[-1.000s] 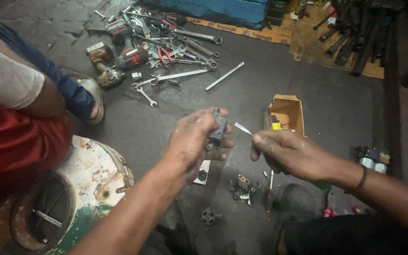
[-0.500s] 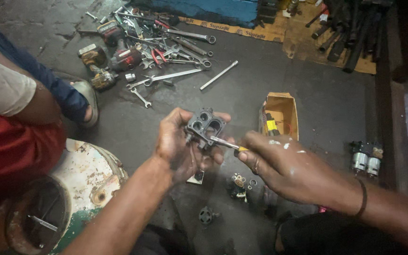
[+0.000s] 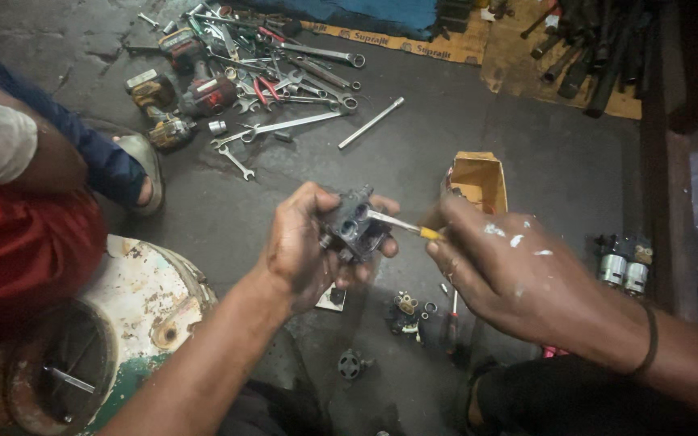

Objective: The person disassembles a small mechanical component, likely a carburetor, using a screwdriver and pliers. They remove screws, extract internal parts, and manipulate the housing while seated on the floor in a workshop.

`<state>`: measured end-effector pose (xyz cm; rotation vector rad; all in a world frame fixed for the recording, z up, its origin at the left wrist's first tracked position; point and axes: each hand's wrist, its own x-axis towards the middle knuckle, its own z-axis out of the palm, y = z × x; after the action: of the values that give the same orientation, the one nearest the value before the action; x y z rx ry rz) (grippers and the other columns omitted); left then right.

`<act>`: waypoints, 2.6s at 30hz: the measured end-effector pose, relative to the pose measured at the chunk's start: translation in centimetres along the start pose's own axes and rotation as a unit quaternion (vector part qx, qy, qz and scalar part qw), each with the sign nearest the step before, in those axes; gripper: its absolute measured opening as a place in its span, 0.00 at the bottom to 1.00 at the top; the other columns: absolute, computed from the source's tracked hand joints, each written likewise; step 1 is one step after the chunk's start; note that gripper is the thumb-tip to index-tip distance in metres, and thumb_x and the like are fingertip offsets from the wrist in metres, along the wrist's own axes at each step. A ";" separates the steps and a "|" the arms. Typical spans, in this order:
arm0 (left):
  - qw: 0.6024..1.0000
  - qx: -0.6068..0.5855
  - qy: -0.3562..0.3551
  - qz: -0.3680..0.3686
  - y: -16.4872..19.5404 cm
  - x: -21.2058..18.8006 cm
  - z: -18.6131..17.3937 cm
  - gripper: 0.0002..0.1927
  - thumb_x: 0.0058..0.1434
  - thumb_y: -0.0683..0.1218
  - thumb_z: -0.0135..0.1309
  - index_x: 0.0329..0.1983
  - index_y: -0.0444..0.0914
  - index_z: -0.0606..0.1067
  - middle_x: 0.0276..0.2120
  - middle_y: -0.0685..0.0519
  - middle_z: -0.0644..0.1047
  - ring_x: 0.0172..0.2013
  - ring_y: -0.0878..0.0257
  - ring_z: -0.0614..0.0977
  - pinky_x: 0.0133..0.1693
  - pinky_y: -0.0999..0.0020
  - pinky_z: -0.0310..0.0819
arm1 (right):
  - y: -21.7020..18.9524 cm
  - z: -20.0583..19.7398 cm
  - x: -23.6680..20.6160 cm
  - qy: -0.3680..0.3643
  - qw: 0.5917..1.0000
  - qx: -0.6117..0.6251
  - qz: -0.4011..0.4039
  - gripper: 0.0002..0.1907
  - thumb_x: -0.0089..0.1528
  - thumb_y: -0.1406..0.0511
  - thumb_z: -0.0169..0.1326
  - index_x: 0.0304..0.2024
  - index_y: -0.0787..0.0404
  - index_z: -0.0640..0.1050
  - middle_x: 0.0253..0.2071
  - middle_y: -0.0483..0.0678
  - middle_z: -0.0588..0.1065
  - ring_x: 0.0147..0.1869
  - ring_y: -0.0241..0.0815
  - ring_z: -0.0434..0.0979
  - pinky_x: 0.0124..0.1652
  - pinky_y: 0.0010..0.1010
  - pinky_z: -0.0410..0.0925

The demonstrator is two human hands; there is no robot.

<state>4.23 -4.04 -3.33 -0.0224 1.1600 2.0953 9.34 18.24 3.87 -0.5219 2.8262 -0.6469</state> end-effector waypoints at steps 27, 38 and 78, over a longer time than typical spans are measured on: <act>0.971 0.154 0.136 0.120 -1.3 0.7 0.4 0.26 0.53 0.43 0.54 0.55 0.34 0.67 0.37 0.48 0.75 0.31 0.61 0.80 0.23 0.65 0.77 | 0.9 1.1 0.3 -0.005 0.999 -0.019 -0.025 0.17 0.64 0.59 0.46 0.51 0.60 0.76 0.24 0.56 0.77 0.30 0.55 0.81 0.31 0.51 0.70; 0.947 0.246 0.136 0.154 -1.6 0.3 0.7 0.27 0.52 0.43 0.58 0.55 0.34 0.66 0.34 0.49 0.77 0.28 0.63 0.81 0.27 0.67 0.79 | 0.1 0.6 0.5 -0.084 0.992 -0.036 0.087 0.20 0.67 0.54 0.48 0.57 0.54 0.75 0.26 0.54 0.79 0.30 0.52 0.83 0.35 0.48 0.73; 0.827 0.418 0.153 0.343 -1.6 -2.8 4.4 0.22 0.59 0.47 0.66 0.45 0.38 0.65 0.29 0.57 0.70 0.25 0.73 0.71 0.24 0.73 0.66 | -0.5 2.3 -0.7 -0.012 0.991 -0.055 0.118 0.22 0.69 0.49 0.44 0.32 0.55 0.77 0.12 0.51 0.73 0.16 0.55 0.76 0.24 0.52 0.69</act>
<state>8.66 -1.89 -0.88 0.5651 2.4950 1.9683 10.76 17.16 2.13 -0.2036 2.8509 -0.4379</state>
